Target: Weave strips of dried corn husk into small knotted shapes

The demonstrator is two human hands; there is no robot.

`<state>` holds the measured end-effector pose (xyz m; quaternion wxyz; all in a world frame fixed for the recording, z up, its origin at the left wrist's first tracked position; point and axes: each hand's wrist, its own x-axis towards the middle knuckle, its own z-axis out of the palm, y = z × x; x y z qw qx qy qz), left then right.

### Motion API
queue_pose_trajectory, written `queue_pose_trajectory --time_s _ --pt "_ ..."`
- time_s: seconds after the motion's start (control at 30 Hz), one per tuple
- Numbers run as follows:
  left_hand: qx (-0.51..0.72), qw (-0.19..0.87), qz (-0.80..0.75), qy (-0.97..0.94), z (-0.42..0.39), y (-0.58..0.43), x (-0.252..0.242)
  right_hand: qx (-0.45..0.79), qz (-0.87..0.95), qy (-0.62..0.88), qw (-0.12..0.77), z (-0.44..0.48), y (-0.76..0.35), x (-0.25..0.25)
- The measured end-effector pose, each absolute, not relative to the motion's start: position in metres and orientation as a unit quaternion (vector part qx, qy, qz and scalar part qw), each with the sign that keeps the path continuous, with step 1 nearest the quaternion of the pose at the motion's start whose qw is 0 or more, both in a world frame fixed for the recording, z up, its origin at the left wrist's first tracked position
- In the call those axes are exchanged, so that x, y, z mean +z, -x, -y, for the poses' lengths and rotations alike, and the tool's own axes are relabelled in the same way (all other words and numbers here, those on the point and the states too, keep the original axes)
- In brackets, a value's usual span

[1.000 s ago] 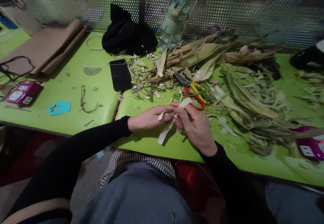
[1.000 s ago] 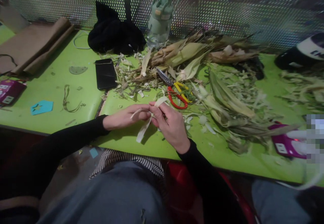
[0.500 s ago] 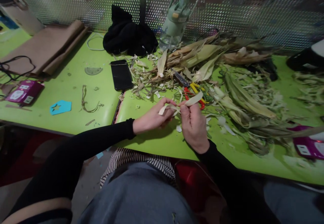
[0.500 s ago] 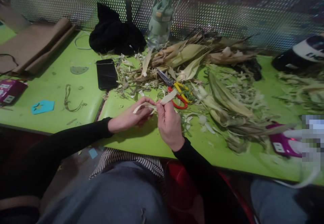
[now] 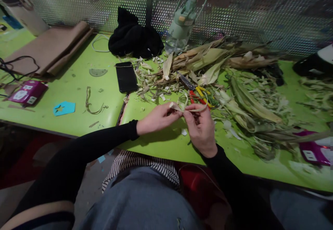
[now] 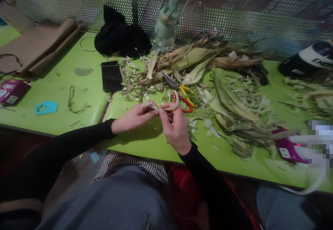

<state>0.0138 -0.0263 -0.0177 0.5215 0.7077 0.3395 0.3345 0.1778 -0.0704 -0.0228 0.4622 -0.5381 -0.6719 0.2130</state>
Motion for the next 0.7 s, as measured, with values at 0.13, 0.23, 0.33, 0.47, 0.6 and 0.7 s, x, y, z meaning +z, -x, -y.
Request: queue_pose_trajectory --time_s 0.13,0.23,0.33,0.47,0.6,0.7 --pt "0.347 0.499 -0.329 -0.723 0.0278 -0.0107 -0.0132 0.223 0.672 0.536 0.459 0.0692 -0.1791 -0.0222" --pt "0.341 0.487 -0.333 -0.732 0.0286 -0.0105 -0.0113 0.203 0.671 0.55 0.454 0.0689 -0.1802 -0.0222" --pt "0.33 0.48 -0.332 -0.742 0.0279 -0.0107 -0.012 0.184 0.678 0.553 0.448 0.0692 -0.1815 -0.022" --pt "0.287 0.515 -0.33 -0.737 0.0263 -0.0101 -0.0136 0.188 0.694 0.552 0.423 0.0695 -0.183 -0.0221" --pt "0.284 0.498 -0.321 -0.754 0.0255 -0.009 -0.0133 0.198 0.696 0.549 0.418 0.0696 -0.1831 -0.0217" --pt "0.299 0.48 -0.328 -0.757 0.0268 -0.0088 -0.01 0.223 0.685 0.542 0.433 0.0701 -0.1828 -0.022"
